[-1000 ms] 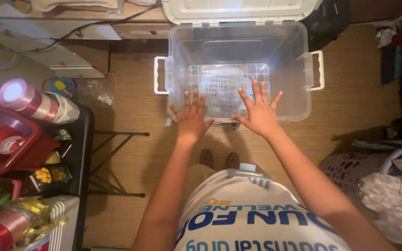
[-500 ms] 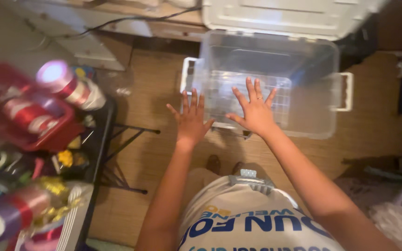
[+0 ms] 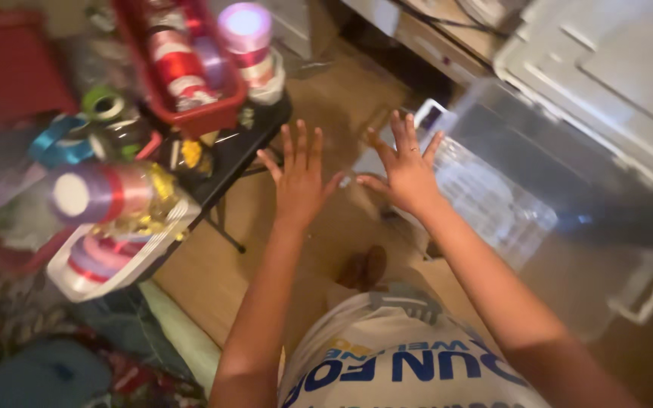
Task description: The person opens a clear plastic storage bin on the floor and packs ribbon spools and craft supplies into it. They place a red tray of ribbon rolls inside the bin, pick up loose ribbon spools and tape rolls from a nearby table, and set them into the bin one at a time.
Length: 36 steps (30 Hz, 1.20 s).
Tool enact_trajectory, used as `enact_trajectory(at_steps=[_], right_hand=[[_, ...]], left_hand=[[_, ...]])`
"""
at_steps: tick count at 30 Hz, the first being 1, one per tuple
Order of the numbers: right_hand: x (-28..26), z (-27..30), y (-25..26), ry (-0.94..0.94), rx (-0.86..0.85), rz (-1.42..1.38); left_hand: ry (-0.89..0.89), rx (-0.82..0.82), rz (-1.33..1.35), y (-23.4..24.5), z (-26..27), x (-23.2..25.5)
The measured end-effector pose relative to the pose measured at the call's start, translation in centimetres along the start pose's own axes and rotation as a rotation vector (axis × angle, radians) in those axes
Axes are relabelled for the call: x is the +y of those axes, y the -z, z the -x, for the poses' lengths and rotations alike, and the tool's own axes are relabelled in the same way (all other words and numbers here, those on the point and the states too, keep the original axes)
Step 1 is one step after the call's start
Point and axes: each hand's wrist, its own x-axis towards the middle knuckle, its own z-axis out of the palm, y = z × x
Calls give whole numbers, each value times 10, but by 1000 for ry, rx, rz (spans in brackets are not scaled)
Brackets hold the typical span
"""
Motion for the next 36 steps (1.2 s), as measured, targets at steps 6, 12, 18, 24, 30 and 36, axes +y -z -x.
enact_trajectory(at_steps=[6,12,18,24,30,36], right_hand=[[-6,-14,-12,108,77,-21],[13,3,-1,-6,3,27],[45,32,14,-168,-39,54],[88,97,18,-431,-39,105],[119,187,19,-642,48,138],[129,255,23,-856,86,190]], left_hand=[[76,-103,-50,9,3,0],[-2,-81,-12,-14,-4,28],[-111,-195,15,-40,-20,60],[-315,-259,61,-81,-38,114],[-495,-294,124,-122,-35,160],[-658,-366,91,-155,-28,194]])
